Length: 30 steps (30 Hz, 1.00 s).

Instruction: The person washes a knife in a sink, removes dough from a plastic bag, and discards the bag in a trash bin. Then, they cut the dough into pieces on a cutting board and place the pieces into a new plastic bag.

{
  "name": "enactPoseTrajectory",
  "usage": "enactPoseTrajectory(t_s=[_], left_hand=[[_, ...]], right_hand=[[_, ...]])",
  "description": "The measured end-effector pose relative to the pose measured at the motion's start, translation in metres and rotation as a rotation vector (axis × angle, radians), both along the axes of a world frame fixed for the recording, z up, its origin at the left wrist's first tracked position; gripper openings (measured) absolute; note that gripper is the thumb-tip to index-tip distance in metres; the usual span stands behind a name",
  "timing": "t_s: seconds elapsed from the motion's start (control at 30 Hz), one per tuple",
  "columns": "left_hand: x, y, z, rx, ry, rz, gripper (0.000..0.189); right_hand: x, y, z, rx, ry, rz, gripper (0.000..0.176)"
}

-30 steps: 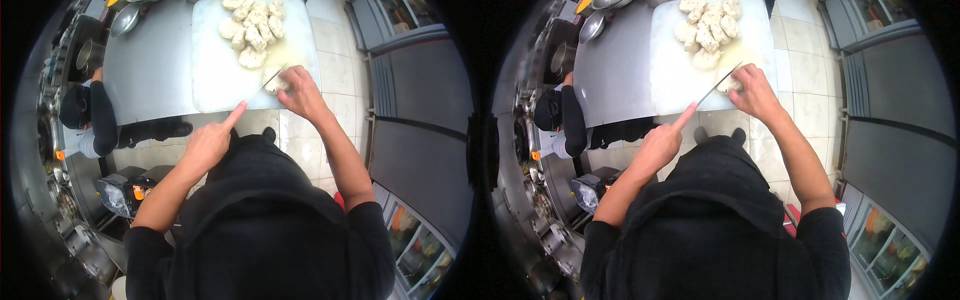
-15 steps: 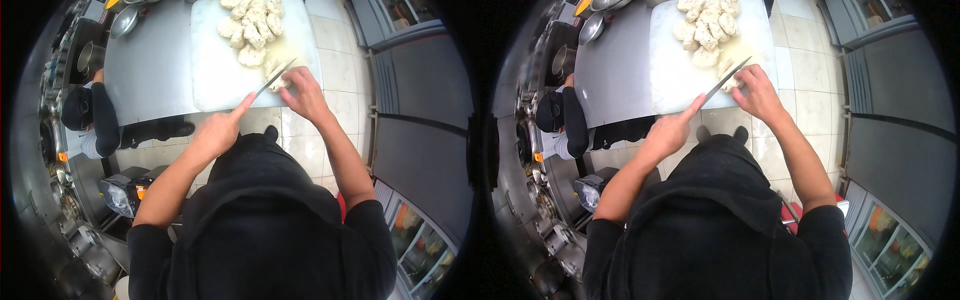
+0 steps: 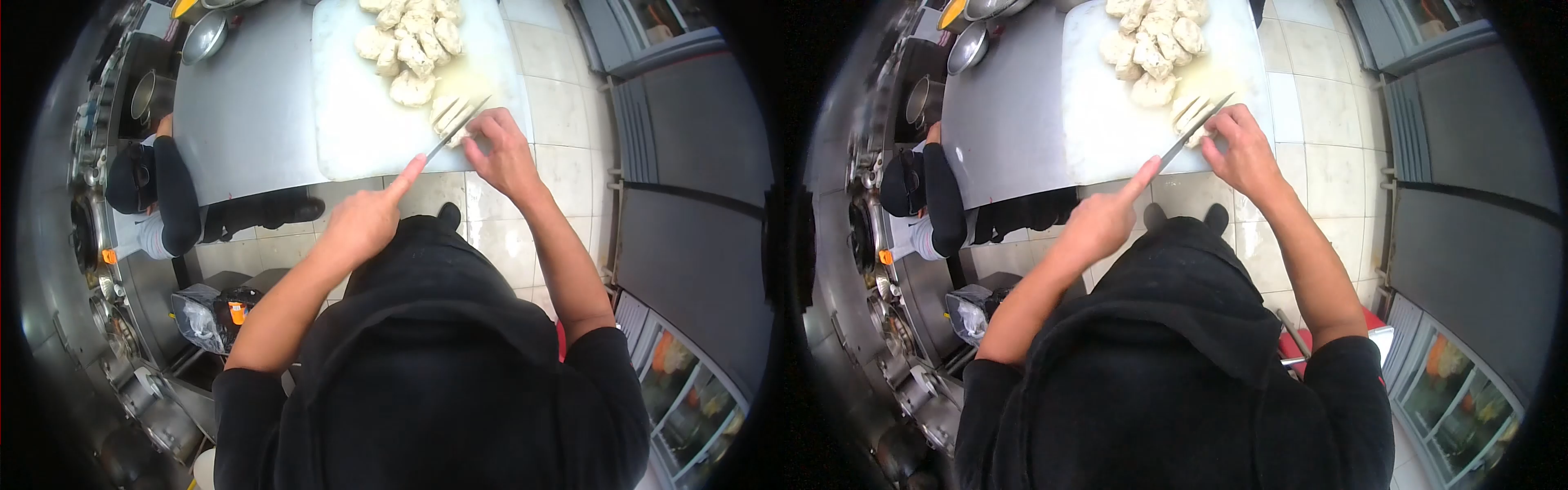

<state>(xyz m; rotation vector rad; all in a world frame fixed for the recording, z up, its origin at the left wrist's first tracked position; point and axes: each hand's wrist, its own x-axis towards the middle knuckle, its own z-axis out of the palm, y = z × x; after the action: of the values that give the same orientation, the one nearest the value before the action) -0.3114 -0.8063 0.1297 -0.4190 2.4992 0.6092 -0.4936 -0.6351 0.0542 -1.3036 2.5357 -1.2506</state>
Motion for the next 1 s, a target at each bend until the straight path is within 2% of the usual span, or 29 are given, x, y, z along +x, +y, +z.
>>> enactPoseTrajectory(t_s=[0.2, 0.4, 0.53, 0.63, 0.73, 0.83, 0.9, 0.93, 1.0], left_hand=[[0.009, -0.005, 0.037, 0.008, 0.053, -0.047, 0.088], [-0.003, 0.010, 0.009, 0.031, -0.118, -0.014, 0.087], [-0.014, -0.007, 0.020, 0.126, -0.101, 0.031, 0.082], [-0.007, -0.007, 0.033, 0.106, 0.059, -0.009, 0.082], [0.000, -0.010, 0.036, 0.070, 0.110, 0.054, 0.081], [0.027, -0.020, 0.021, 0.088, 0.334, 0.156, 0.078], [0.047, -0.024, 0.018, 0.179, 0.300, 0.317, 0.077], [0.058, -0.025, 0.016, 0.225, 0.282, 0.399, 0.076], [0.082, -0.024, 0.003, 0.289, 0.277, 0.511, 0.077]], right_hand=[[0.001, 0.003, 0.002, -0.006, 0.004, -0.019, 0.014], [0.003, 0.005, -0.001, -0.018, 0.001, -0.023, 0.013], [0.005, 0.005, -0.002, -0.044, 0.036, -0.005, 0.015], [0.006, 0.008, -0.005, -0.021, 0.054, 0.013, 0.023], [0.005, 0.005, -0.014, -0.027, 0.135, 0.000, 0.042], [0.003, -0.018, -0.021, -0.034, 0.284, -0.022, 0.060], [0.002, -0.037, -0.022, 0.041, 0.304, -0.003, 0.070], [0.001, -0.045, -0.025, 0.060, 0.298, -0.009, 0.061], [-0.004, -0.049, -0.027, 0.152, 0.240, -0.023, 0.056]])
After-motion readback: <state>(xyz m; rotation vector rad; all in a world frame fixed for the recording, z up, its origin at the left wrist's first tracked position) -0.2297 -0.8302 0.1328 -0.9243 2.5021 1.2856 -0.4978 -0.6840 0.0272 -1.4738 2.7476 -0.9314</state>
